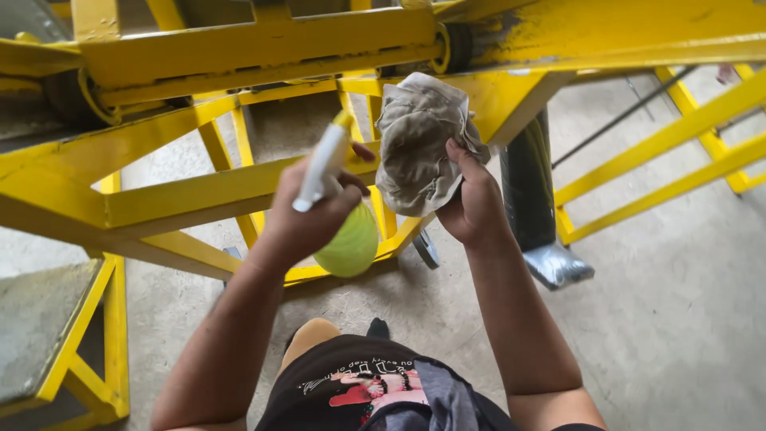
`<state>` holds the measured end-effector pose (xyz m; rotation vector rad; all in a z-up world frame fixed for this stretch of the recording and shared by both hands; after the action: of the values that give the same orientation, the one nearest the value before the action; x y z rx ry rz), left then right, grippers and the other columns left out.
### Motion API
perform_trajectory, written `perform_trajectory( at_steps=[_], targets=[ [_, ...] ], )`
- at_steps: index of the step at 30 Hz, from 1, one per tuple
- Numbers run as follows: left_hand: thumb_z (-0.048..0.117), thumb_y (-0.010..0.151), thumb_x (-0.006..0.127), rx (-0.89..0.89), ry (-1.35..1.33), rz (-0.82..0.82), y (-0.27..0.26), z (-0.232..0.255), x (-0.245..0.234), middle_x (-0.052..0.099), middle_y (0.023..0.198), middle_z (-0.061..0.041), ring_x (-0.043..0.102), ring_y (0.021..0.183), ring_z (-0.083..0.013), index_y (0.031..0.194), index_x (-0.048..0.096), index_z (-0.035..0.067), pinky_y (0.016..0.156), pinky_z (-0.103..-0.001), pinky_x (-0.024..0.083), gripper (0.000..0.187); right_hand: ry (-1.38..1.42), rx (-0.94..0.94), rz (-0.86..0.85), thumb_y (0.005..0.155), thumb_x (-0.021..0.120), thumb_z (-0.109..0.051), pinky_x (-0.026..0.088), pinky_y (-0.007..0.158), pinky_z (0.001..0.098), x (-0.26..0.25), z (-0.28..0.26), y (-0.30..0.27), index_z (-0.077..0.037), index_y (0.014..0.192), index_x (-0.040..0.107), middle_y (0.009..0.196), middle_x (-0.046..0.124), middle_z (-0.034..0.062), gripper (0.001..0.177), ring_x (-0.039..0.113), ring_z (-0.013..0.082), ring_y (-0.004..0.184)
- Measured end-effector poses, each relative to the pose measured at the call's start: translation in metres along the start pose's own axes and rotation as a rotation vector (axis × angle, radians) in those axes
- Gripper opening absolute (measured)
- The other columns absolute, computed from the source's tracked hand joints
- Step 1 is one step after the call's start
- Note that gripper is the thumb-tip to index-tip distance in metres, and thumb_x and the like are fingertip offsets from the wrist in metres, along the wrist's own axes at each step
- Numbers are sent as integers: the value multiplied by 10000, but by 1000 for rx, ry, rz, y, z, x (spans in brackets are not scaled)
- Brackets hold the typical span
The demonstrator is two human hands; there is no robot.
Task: Cleaning and wiping down various gym equipment using a spray bottle and a cloth.
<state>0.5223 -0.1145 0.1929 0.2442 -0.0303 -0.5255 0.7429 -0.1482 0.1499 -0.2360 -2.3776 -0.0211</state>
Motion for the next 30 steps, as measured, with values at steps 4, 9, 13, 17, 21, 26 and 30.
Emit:
perform_trajectory(
  at_steps=[4, 9, 13, 17, 21, 26, 30],
  targets=[
    [-23, 901, 609, 291, -77, 118, 17, 68, -30, 695, 1244, -73, 743, 1001, -140, 1291, 579, 27, 829, -247, 568, 394, -13, 14, -42, 1048, 520, -202, 479, 1145, 492, 9, -7, 31, -67, 1497, 438, 1423, 585, 118, 475, 589, 292, 1310],
    [-83, 930, 556, 659, 255, 187, 53, 103, -60, 677, 1363, -124, 766, 1048, -148, 1338, 580, -31, 904, -263, 632, 412, 44, -66, -38, 1019, 519, -200, 467, 1174, 511, 18, -26, 64, -75, 1488, 408, 1429, 578, 140, 498, 580, 317, 1338],
    [-90, 893, 559, 768, 204, -13, 86, 42, -60, 660, 1370, -167, 725, 1105, -210, 1316, 608, -35, 916, -303, 654, 429, 32, -189, -37, 1047, 531, -185, 474, 1173, 480, 1, -34, 106, -32, 1494, 437, 1426, 578, 137, 481, 582, 299, 1325],
    [-43, 839, 593, 602, 289, -35, 113, -15, -68, 723, 1227, -143, 758, 948, -182, 1264, 653, -25, 858, -316, 645, 430, -229, -390, 71, 1056, 547, -198, 505, 1144, 446, -7, -44, 147, -32, 1463, 462, 1378, 601, 130, 447, 595, 274, 1293],
    [39, 792, 648, 543, 557, 111, 124, -46, -80, 724, 1181, -148, 720, 1058, -268, 1230, 679, 5, 955, -405, 605, 440, -877, -373, 474, 1085, 443, -192, 454, 879, 606, -6, -45, 190, -37, 1471, 537, 1204, 634, 259, 426, 519, 469, 952],
    [131, 741, 665, 455, 914, 295, 125, -46, -94, 497, 1455, -221, 441, 1394, -429, 1217, 698, 52, 1177, -548, 382, 484, -1401, -720, 74, 1012, 454, -32, 210, 1312, 420, -3, 55, 273, -47, 1648, 311, 1684, 227, 206, 652, 237, 369, 1582],
    [203, 740, 683, 352, 967, 345, 133, -71, -105, 215, 1654, -304, 162, 1551, -529, 1288, 699, 116, 1277, -613, 191, 556, -1959, -787, -513, 972, 560, -88, 82, 1249, 511, 101, 83, 196, -53, 1593, 311, 1668, 126, 255, 670, 123, 486, 1535]
  ],
)
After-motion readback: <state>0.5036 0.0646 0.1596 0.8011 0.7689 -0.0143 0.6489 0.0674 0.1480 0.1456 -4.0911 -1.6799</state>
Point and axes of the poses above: each hand's wrist, its own y-axis towards the middle knuckle, its own x-axis out of the palm, z = x × y, the point moved 7 cm from there along y, towards the middle knuckle
